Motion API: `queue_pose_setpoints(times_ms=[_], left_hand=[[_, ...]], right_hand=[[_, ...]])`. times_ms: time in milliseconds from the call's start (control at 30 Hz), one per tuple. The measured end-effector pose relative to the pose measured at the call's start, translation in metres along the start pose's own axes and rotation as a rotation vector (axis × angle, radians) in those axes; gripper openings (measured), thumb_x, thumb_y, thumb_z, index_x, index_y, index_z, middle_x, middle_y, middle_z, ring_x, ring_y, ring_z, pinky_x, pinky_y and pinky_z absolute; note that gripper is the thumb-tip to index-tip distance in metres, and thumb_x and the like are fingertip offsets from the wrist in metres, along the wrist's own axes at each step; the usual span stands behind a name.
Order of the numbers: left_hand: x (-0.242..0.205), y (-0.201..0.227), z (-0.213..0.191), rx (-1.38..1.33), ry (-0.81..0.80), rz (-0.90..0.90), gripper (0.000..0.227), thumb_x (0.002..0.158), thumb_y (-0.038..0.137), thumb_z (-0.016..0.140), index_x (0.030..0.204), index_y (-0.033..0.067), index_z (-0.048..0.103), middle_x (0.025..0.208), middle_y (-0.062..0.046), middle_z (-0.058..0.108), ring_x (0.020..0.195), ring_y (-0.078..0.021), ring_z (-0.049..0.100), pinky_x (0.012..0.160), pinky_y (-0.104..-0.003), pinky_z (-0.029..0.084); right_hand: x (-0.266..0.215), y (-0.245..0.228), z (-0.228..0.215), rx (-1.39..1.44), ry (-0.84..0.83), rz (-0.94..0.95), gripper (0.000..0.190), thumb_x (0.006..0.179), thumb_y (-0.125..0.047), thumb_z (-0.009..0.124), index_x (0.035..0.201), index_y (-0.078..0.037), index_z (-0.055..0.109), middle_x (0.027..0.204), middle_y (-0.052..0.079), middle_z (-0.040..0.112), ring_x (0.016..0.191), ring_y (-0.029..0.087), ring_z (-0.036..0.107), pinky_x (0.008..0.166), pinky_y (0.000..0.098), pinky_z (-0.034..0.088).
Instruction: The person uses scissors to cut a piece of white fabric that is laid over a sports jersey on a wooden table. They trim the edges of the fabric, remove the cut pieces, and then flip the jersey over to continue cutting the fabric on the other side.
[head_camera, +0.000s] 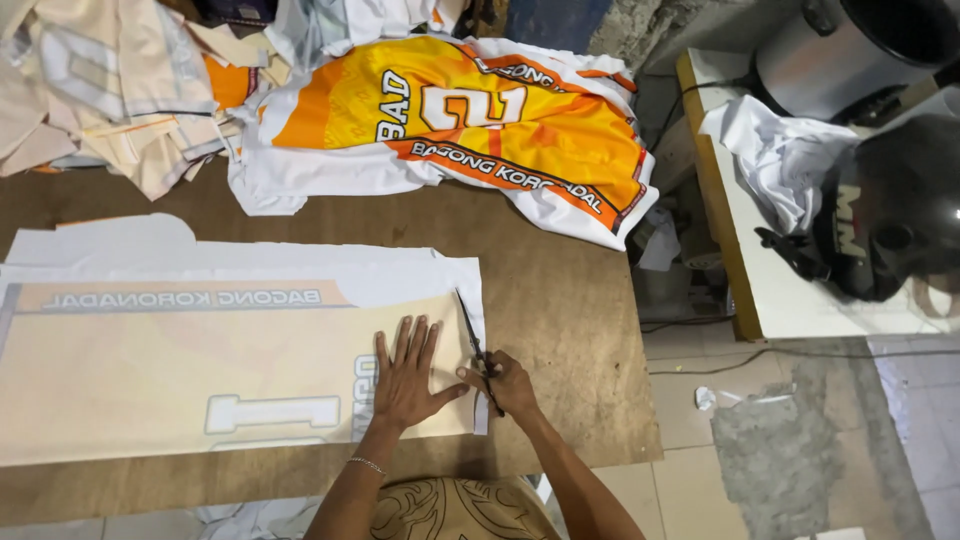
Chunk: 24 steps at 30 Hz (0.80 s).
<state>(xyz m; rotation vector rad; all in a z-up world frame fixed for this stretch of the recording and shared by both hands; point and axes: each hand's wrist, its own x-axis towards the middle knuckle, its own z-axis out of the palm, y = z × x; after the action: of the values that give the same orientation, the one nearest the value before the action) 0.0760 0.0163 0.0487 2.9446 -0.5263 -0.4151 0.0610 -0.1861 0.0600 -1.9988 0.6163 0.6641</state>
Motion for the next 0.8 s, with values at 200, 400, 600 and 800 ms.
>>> queue_pose_setpoints(times_ms=[200,400,600,800], left_hand=[[0.0,0.001,-0.002,0.017,0.023,0.021,0.106,0.081,0.095,0.04,0.164,0.0373,0.01,0.174,-0.004,-0.004,0.158,-0.0321,-0.009,0.121,-0.067,-0.013],[0.002,-0.005,0.02,0.1,0.456,0.105,0.108,0.075,0.101,0.04,0.162,0.0432,0.014,0.174,-0.006,0.0,0.16,-0.032,-0.004,0.124,-0.065,-0.01],[-0.001,0.004,-0.03,-0.007,-0.188,-0.001,0.093,0.082,0.093,0.029,0.162,0.0488,0.01,0.174,-0.005,-0.006,0.159,-0.0322,-0.011,0.121,-0.067,-0.014],[0.002,0.001,-0.041,-0.087,-0.187,0.014,0.091,0.082,0.092,0.035,0.16,0.0489,0.017,0.173,-0.004,-0.003,0.159,-0.0335,-0.007,0.122,-0.068,-0.009]], right_hand=[[-0.02,-0.016,-0.035,0.378,-0.176,-0.046,0.062,0.075,-0.044,0.097,0.105,-0.002,0.063,0.057,0.012,0.059,0.042,0.019,0.059,0.034,0.0269,0.047],[0.047,-0.021,-0.122,-0.328,-0.403,-0.303,0.093,0.069,-0.072,0.084,0.123,-0.001,0.054,0.099,0.025,0.061,0.101,0.041,0.068,0.083,0.0454,0.054],[0.116,-0.104,-0.156,-0.691,-0.499,-0.336,0.078,0.072,-0.061,0.085,0.128,-0.012,0.064,0.13,0.027,0.067,0.129,0.049,0.059,0.113,0.0547,0.044],[0.203,-0.12,-0.161,-0.737,-0.799,-0.241,0.075,0.067,-0.046,0.098,0.118,-0.001,0.067,0.066,0.011,0.065,0.047,0.017,0.057,0.042,0.027,0.043]])
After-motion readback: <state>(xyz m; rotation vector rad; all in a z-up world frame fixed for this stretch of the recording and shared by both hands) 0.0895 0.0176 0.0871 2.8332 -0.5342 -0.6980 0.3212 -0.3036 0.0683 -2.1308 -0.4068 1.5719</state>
